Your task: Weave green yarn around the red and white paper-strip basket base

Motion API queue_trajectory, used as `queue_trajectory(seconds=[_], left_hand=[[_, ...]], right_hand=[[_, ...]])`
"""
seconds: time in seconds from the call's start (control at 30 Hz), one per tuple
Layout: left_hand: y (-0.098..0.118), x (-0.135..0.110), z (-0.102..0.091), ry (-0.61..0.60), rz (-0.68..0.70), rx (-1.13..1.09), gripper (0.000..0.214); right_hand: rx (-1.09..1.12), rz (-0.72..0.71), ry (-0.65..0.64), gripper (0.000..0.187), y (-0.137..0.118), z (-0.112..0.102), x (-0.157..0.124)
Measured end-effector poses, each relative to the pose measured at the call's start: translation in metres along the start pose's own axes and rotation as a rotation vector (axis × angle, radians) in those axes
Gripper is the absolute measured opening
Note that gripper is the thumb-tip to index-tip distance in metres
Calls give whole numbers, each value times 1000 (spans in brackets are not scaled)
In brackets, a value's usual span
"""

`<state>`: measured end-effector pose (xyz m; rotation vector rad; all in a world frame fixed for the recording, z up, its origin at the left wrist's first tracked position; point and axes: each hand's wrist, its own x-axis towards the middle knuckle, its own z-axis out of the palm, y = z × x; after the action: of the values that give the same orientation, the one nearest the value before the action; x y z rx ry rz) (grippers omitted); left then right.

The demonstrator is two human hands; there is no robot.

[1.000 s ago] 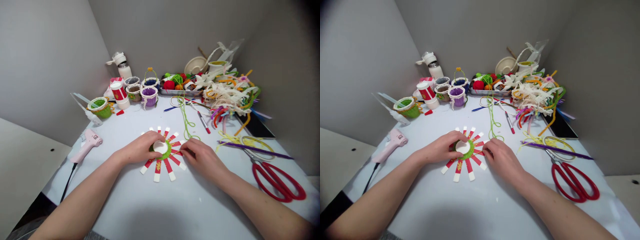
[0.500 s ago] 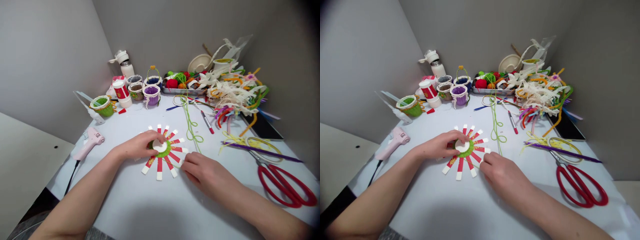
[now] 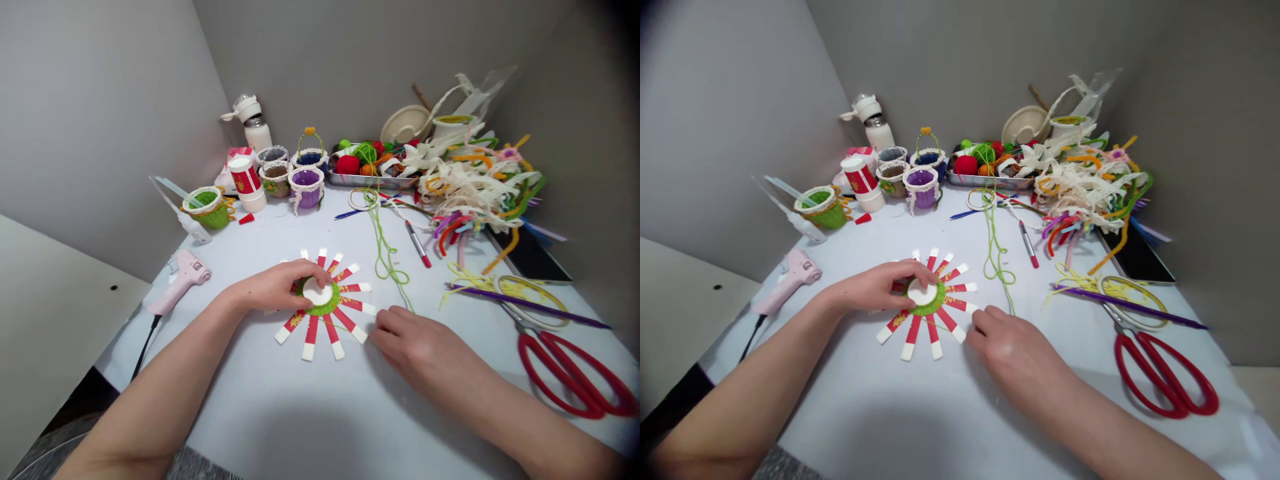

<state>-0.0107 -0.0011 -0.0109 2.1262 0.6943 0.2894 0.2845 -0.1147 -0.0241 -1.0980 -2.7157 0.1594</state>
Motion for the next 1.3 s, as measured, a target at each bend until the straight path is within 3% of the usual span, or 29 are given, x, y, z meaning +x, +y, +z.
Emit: queue_trajectory(seconds=[0.13, 0.3, 0.47, 0.57, 0.73, 0.9, 1.3], left_hand=[[1, 0, 2, 9, 5, -3, 34], [2, 7, 6, 0, 30, -57, 32], [4, 25, 1, -96, 46, 12, 37], [5, 31, 5, -77, 86, 57, 37], [0, 33, 32, 188, 153, 139, 22], [-9, 33, 45, 308, 183, 167, 38], [-5, 29, 37, 252, 13, 236, 48]], right_hand=[[35, 142, 23, 25, 10, 4, 8], [186, 378, 161, 23, 23, 17, 24], [317, 523, 240, 20, 30, 22, 31], [345, 539, 226, 20, 31, 21, 31], [350, 526, 196, 21, 30, 20, 32], [348, 517, 185, 20, 31, 18, 33], [364, 370, 148, 24, 40, 10, 27]])
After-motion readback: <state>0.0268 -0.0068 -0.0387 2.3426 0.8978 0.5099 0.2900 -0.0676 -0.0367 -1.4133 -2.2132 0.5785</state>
